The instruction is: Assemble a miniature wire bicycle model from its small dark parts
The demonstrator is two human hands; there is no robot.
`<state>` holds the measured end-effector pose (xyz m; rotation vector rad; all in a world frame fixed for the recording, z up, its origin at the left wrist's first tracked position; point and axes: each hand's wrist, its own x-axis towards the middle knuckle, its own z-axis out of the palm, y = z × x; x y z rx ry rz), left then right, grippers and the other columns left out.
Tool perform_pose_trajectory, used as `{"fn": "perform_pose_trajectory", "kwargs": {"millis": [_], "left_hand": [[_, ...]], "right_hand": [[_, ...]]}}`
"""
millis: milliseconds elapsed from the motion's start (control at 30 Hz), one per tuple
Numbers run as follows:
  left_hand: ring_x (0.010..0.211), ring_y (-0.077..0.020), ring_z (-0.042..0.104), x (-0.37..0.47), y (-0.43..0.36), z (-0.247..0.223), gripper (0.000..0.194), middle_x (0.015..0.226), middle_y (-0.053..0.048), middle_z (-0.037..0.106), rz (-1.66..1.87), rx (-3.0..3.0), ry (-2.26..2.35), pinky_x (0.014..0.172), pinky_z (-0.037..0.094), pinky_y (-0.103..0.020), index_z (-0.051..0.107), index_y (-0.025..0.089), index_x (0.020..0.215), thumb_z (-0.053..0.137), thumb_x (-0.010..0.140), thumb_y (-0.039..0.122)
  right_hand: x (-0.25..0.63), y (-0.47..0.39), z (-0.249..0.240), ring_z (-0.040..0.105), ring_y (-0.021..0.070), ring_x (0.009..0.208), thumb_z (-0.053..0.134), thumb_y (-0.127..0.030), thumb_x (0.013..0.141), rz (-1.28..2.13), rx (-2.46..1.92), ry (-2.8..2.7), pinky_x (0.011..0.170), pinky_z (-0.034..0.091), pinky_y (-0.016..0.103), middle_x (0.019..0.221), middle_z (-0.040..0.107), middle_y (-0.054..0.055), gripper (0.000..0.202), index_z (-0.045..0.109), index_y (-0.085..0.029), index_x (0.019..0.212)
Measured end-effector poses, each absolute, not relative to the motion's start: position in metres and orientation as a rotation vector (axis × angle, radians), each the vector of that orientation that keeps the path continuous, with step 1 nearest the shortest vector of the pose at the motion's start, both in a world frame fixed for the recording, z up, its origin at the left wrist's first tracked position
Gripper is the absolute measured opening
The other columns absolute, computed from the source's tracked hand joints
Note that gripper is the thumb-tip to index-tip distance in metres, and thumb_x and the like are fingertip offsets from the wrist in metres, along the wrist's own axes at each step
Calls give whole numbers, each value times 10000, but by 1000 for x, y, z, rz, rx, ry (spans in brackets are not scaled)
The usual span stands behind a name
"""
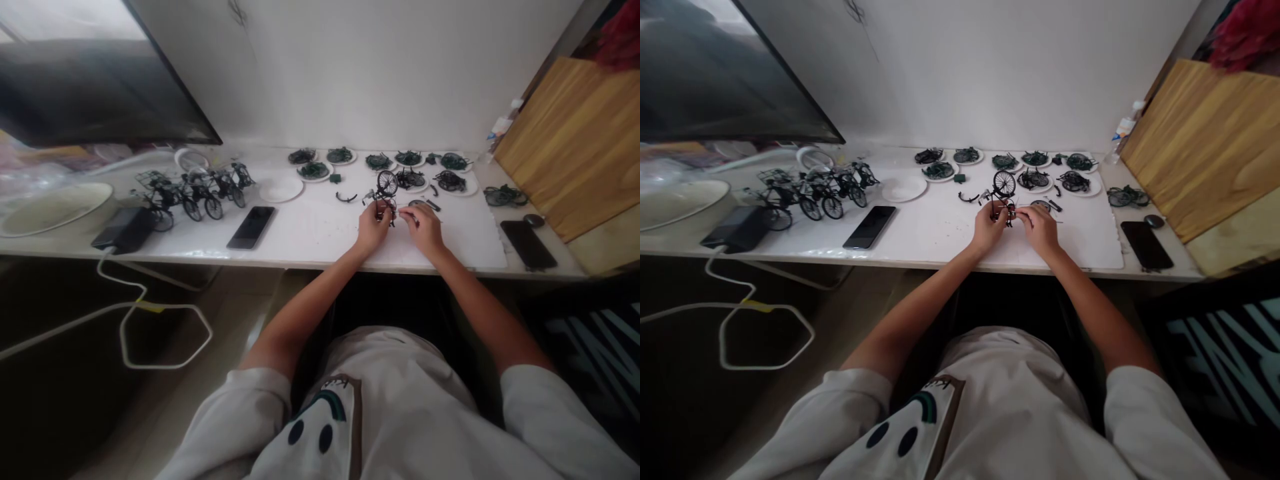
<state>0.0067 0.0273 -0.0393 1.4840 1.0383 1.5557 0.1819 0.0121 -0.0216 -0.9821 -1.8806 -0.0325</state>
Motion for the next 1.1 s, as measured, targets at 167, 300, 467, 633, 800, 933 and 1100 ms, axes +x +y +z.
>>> {"fn": "perform_pose_trajectory", "kwargs": {"millis": [167,300,467,633,800,933,1100], "left_hand": [[923,-182,812,6,28,-42,170,1112,-121,829,1559,1532,1041,803,633,-285,701,188,1152,673,1042,314],[944,-190,805,6,29,-43,171,1139,-133,827,1571,1584,1062,815,630,-298,705,186,1169,650,1052,298],[976,-204,804,6,28,-43,163,1152,-138,829,1559,1598,1052,834,626,-318,702,192,1181,633,1056,270],[953,-187,788,6,25,-39,151,1139,-125,831,1522,1623,1080,828,617,-306,711,199,1155,621,1051,261],[988,-197,782,5,22,-35,142,1162,-138,830,1536,1627,1087,892,608,-338,705,196,1152,632,1043,250],[996,-202,781,6,21,-34,103,1135,-130,832,1541,1662,1123,904,588,-335,693,200,1117,633,1042,237],[931,-185,772,6,22,-35,77,1115,-124,826,1533,1650,1117,841,580,-309,681,202,1082,633,1046,249]], "right_hand": [[181,11,-21,728,290,1021,627,-303,1094,-40,-985,-1880,962,576,459,1030,825,104,195,811,-243,1074],[182,11,-20,726,285,1024,614,-309,1100,-49,-1011,-1863,993,564,465,1047,830,105,209,810,-240,1081],[182,12,-20,723,289,1009,617,-315,1095,-56,-1011,-1868,994,561,472,1032,829,103,210,812,-243,1068],[181,11,-20,719,295,1019,607,-320,1096,-43,-1040,-1886,980,568,478,1037,826,102,223,819,-256,1074],[181,10,-19,720,292,1019,603,-333,1101,-45,-1052,-1874,971,572,467,1037,825,104,231,820,-256,1074],[181,11,-19,718,294,1010,608,-327,1099,-57,-1051,-1889,977,565,464,1025,821,105,228,819,-251,1061],[181,12,-20,720,290,1000,613,-320,1097,-81,-1034,-1887,952,569,452,1015,821,103,225,823,-247,1063]]}}
